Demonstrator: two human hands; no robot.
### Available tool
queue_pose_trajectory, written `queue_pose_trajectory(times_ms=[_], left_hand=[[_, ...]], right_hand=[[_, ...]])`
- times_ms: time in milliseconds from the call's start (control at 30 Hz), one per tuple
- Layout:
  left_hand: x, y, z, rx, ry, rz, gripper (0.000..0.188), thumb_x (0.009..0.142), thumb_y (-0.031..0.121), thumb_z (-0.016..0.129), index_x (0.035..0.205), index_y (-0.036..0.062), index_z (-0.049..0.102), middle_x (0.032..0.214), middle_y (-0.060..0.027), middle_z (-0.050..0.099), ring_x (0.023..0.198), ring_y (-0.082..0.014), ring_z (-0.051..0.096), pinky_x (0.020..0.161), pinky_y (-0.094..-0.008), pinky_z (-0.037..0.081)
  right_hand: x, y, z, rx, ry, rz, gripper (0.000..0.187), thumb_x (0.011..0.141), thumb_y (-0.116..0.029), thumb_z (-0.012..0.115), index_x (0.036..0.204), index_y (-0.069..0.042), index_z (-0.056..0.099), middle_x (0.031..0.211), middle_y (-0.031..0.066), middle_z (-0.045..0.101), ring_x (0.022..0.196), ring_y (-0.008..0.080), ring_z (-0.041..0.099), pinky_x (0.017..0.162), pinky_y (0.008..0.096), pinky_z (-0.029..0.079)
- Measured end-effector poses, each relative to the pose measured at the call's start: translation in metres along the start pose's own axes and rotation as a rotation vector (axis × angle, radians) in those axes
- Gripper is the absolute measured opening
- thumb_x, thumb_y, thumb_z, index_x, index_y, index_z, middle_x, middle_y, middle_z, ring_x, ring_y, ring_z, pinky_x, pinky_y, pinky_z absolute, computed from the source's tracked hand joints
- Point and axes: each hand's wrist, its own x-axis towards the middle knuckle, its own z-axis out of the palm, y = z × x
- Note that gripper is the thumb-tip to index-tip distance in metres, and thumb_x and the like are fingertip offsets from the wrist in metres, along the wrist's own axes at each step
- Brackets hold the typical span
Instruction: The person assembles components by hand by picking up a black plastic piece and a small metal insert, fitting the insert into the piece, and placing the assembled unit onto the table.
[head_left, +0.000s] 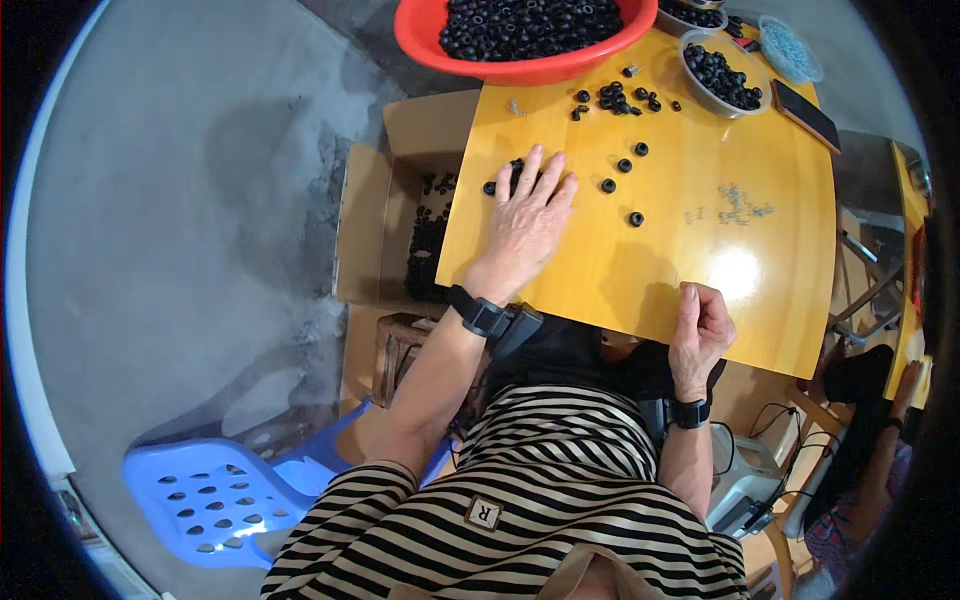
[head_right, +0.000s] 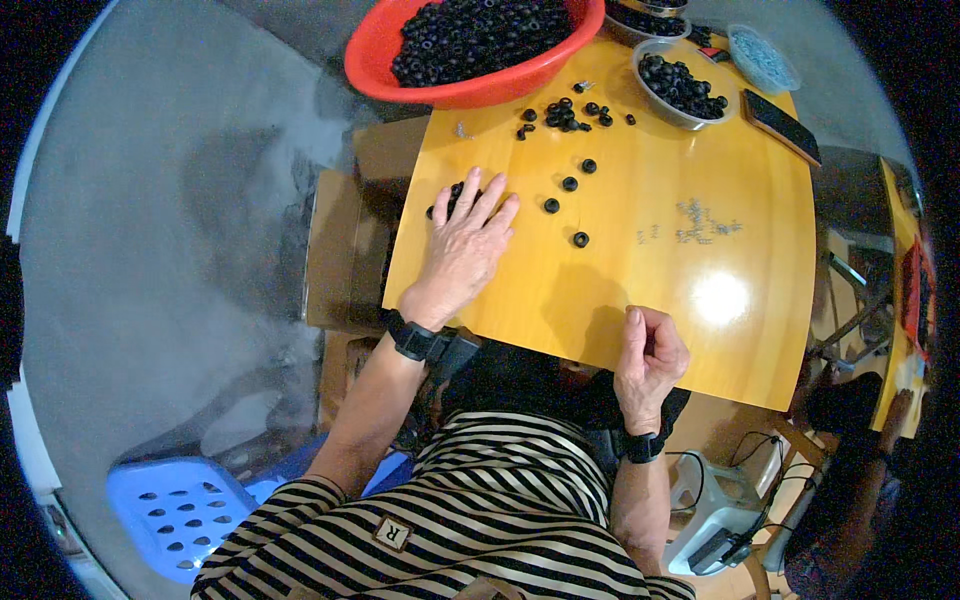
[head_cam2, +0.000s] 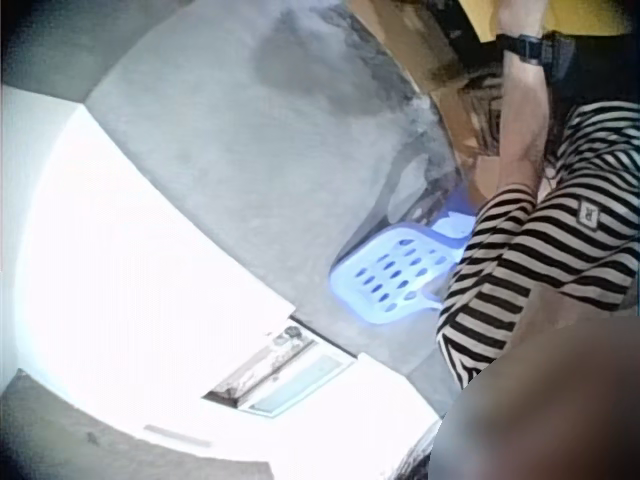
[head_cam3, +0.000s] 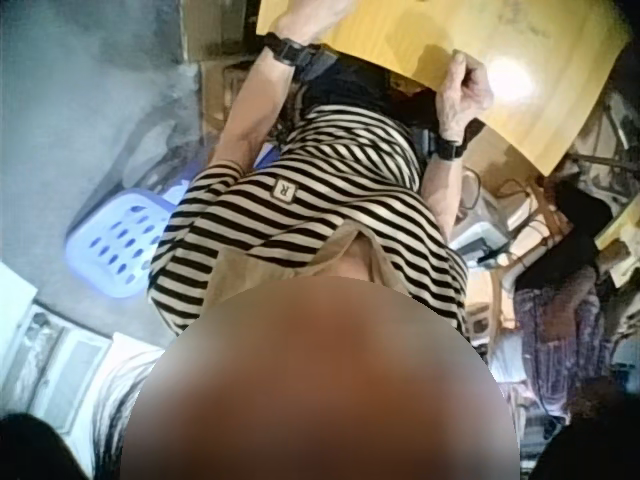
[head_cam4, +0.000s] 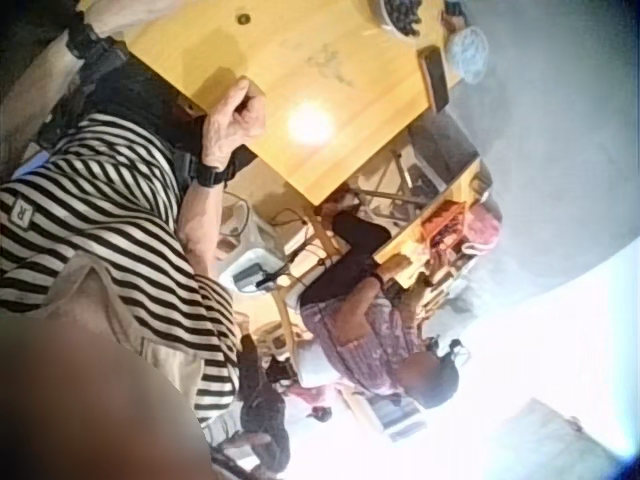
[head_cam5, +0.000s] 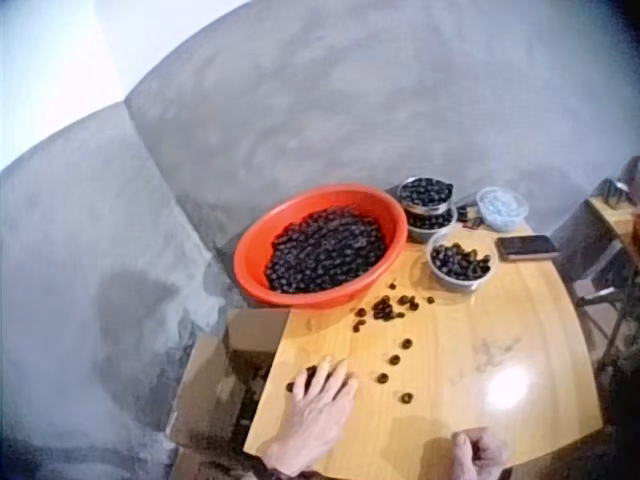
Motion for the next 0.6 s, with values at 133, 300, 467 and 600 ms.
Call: queue_pose_trajectory(times_ms=[133,300,467,600], left_hand=[[-0.006,-0.010,0.000,0.015,0.029,0.029,0.037,0.092,0.016,0.057,0.127,0.0036,0.055,0.142,-0.0154,0.046,0.140,-0.0356,0.034,0.110,-0.0554,0.024],[-0.022,-0.026,-0.007,0.074,0.021,-0.011,0.037,0.092,0.010,0.056,0.129,0.0039,0.056,0.137,-0.0125,0.052,0.139,-0.0311,0.039,0.112,-0.0503,0.023],[-0.042,-0.050,-0.012,0.087,0.107,-0.048,0.034,0.091,0.010,0.053,0.123,0.0025,0.058,0.132,-0.0125,0.057,0.135,-0.0309,0.044,0.110,-0.0525,0.026],[-0.060,-0.077,-0.018,0.213,0.055,-0.149,0.033,0.094,0.014,0.052,0.124,0.0030,0.061,0.134,-0.0131,0.057,0.135,-0.0309,0.044,0.111,-0.0516,0.024]], right_hand=[[0.002,-0.002,0.000,-0.015,-0.001,-0.053,0.019,0.095,-0.016,0.064,0.084,-0.001,0.065,0.066,0.0015,0.058,0.060,0.0090,0.048,0.055,0.0256,0.040],[0.004,-0.009,-0.002,-0.056,-0.034,-0.075,0.017,0.094,-0.013,0.064,0.082,-0.001,0.064,0.067,0.0039,0.059,0.059,0.0105,0.050,0.055,0.0264,0.041],[0.003,-0.007,-0.004,-0.051,-0.073,-0.035,0.018,0.096,-0.015,0.062,0.086,0.001,0.064,0.072,0.0005,0.058,0.065,0.0069,0.047,0.060,0.0233,0.039],[0.004,-0.008,-0.001,-0.050,-0.040,-0.062,0.016,0.094,-0.011,0.063,0.081,-0.002,0.062,0.066,0.0045,0.058,0.058,0.0114,0.050,0.055,0.0268,0.040]])
